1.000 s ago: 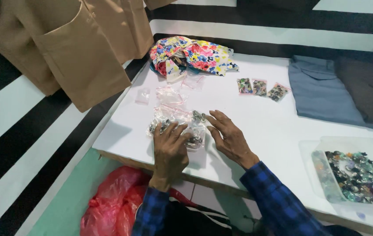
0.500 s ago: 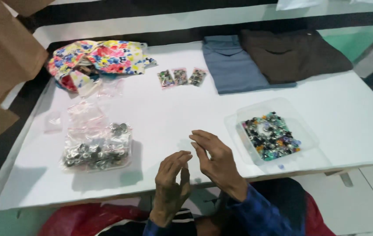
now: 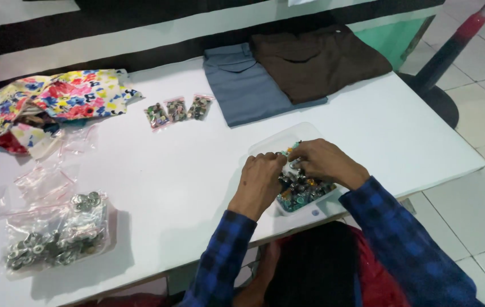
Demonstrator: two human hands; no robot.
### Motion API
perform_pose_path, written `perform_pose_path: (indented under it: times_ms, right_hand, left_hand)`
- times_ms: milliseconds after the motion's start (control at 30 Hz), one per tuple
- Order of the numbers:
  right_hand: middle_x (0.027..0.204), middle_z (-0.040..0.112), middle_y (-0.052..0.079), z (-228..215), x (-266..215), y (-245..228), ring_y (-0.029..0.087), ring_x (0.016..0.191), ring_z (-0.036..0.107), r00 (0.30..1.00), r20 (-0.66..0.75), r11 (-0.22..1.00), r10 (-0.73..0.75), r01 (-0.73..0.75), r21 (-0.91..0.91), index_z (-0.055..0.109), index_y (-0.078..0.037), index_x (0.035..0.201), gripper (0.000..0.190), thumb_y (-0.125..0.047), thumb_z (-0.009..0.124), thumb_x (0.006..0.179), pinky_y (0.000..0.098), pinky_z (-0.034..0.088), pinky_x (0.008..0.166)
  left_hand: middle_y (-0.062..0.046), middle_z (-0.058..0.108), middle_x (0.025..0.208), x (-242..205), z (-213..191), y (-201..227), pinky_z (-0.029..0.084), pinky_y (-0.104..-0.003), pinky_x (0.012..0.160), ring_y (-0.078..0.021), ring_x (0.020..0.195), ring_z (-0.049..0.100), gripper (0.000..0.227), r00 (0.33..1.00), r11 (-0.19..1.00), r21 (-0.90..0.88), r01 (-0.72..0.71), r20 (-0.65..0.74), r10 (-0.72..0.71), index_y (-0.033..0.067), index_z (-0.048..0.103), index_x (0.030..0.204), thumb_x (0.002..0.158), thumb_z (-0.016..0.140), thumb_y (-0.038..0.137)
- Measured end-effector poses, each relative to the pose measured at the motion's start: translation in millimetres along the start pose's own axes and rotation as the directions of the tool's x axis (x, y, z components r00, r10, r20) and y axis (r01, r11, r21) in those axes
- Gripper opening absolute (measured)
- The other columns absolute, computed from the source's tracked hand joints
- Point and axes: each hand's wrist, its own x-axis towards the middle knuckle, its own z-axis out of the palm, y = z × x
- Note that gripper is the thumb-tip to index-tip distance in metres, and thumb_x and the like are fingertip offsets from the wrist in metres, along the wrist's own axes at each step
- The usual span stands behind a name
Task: The person sorts small buttons from a plastic container onto a white table, then places them into small plastic bags. They repeat this process, picking up buttons, arranging them, and bagging them.
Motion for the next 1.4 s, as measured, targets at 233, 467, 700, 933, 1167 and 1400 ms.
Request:
perform_pose_path:
  times_ms: [233,467,700,933,1167,1400]
  right_hand:
    - [0.113,0.074,0.016,-4.0,1.6,13.4,0.040,0.106,0.071,0.992,0.125,0.983,0.009,0.015,-0.184,0.071,-0.012,0.122,0.029,-0.018,0.059,0.097,0.0481,0.058,0.087]
    - [0.119,0.073,0.020,4.6,5.7,35.4,0.045,0.104,0.071,0.944,0.328,0.984,-0.013,0.070,-0.162,0.072,-0.011,0.120,0.038,-0.003,0.063,0.085,0.0514,0.058,0.079]
    - [0.125,0.070,0.023,-27.7,-4.6,6.4,0.044,0.102,0.072,0.971,0.227,0.997,-0.079,0.078,0.011,0.069,-0.004,0.126,0.039,0.006,0.055,0.091,0.0434,0.058,0.072]
    - [0.118,0.070,0.023,1.4,-1.5,32.4,0.046,0.102,0.069,0.914,0.300,0.962,-0.272,0.267,0.056,0.073,-0.006,0.120,0.040,0.002,0.056,0.085,0.0505,0.055,0.078]
    - [0.119,0.070,0.024,9.4,-5.0,45.6,0.047,0.108,0.068,0.962,0.060,0.951,-0.268,0.254,0.177,0.067,-0.003,0.125,0.038,-0.003,0.057,0.089,0.0544,0.056,0.087]
    - [0.120,0.070,0.016,-5.0,-11.7,26.1,0.041,0.109,0.067,0.919,0.298,0.961,-0.257,0.276,-0.024,0.067,-0.010,0.124,0.034,-0.019,0.059,0.093,0.0535,0.056,0.086]
  left_hand:
    - [-0.014,0.069,0.101,24.1,22.8,-6.9,0.052,-0.043,0.073,-0.0345,0.088,0.072,0.046,0.989,0.979,0.202,0.002,0.146,-0.032,0.0066,0.066,0.117,0.072,0.074,0.004]
    - [-0.015,0.066,0.105,20.8,14.1,-8.0,0.048,-0.044,0.079,-0.0375,0.096,0.069,0.043,0.971,0.995,0.095,-0.003,0.240,-0.020,0.0081,0.062,0.112,0.071,0.071,0.002]
    - [-0.016,0.060,0.120,17.5,-11.6,5.5,0.046,-0.042,0.090,-0.0386,0.109,0.064,0.049,0.973,0.990,-0.089,0.111,0.211,-0.090,0.0099,0.053,0.122,0.077,0.063,-0.008]
    - [-0.015,0.058,0.122,14.6,-16.2,8.9,0.046,-0.042,0.087,-0.0384,0.105,0.064,0.055,0.975,0.979,-0.146,0.141,0.190,-0.112,0.0109,0.049,0.125,0.076,0.052,-0.015]
    - [-0.023,0.051,0.128,15.2,-22.1,15.0,0.051,-0.051,0.080,-0.0491,0.094,0.064,0.062,0.981,0.957,-0.233,0.173,0.128,-0.147,0.0068,0.047,0.129,0.075,0.049,-0.022]
    - [-0.019,0.051,0.130,18.3,-16.2,10.3,0.050,-0.050,0.083,-0.0494,0.097,0.063,0.053,0.973,0.954,-0.225,0.197,0.166,-0.162,0.0099,0.049,0.130,0.082,0.049,-0.014]
